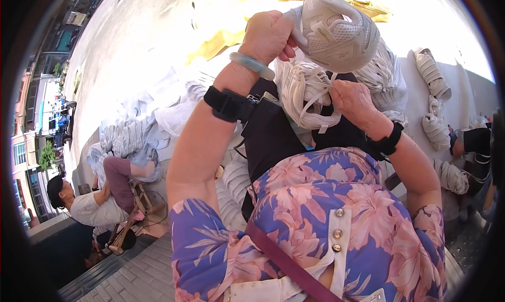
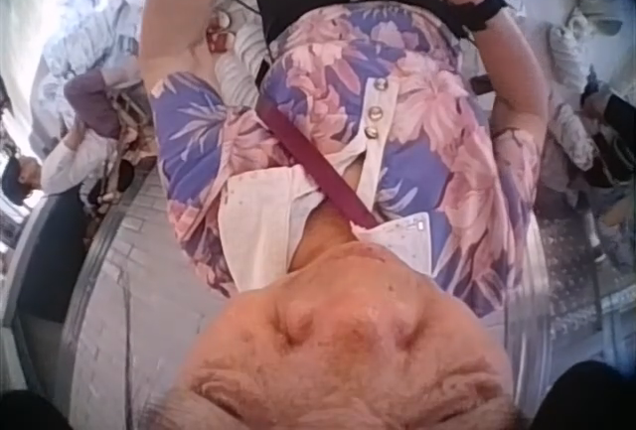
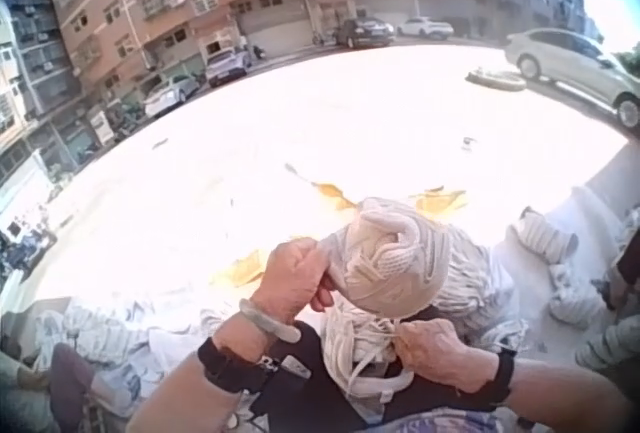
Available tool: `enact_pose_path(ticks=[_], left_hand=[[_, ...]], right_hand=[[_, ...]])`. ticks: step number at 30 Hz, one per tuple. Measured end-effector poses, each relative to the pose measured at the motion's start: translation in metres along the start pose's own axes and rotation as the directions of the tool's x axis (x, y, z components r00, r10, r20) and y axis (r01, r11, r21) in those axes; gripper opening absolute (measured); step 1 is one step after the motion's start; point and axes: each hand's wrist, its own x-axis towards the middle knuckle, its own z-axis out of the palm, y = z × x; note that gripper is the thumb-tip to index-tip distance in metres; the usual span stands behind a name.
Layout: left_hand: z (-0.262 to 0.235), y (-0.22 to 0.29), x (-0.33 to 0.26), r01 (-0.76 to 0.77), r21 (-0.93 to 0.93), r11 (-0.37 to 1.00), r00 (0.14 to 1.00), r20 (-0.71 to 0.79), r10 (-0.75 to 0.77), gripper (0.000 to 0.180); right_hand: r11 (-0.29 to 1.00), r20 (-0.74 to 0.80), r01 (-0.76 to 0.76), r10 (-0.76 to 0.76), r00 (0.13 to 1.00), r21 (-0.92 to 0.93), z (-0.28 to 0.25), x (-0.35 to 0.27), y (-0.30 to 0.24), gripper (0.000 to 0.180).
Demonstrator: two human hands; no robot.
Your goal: The recorder is lacing a pair of white sneakers while sitting in an outdoor work area.
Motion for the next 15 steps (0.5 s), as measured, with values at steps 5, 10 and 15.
enact_pose_path(ticks=[5,10,15], left_hand=[[0.006,-0.011,-0.010,0.089,0.029,0.996,0.995,-0.043,-0.088,0.028],[0.001,-0.032,-0.020,0.119,-0.024,0.993,0.986,-0.112,-0.121,0.027],[0.004,-0.028,-0.026,0.088,-0.020,0.996,0.989,-0.120,-0.090,0.025]], right_hand=[[0.998,-0.076,-0.055,0.052,0.996,-0.039,0.042,0.022,0.001,0.019],[0.996,-0.229,0.059,-0.073,0.971,-0.069,0.049,0.027,-0.010,0.015],[0.982,-0.091,0.099,-0.115,0.989,-0.158,0.066,0.024,-0.005,0.013]])
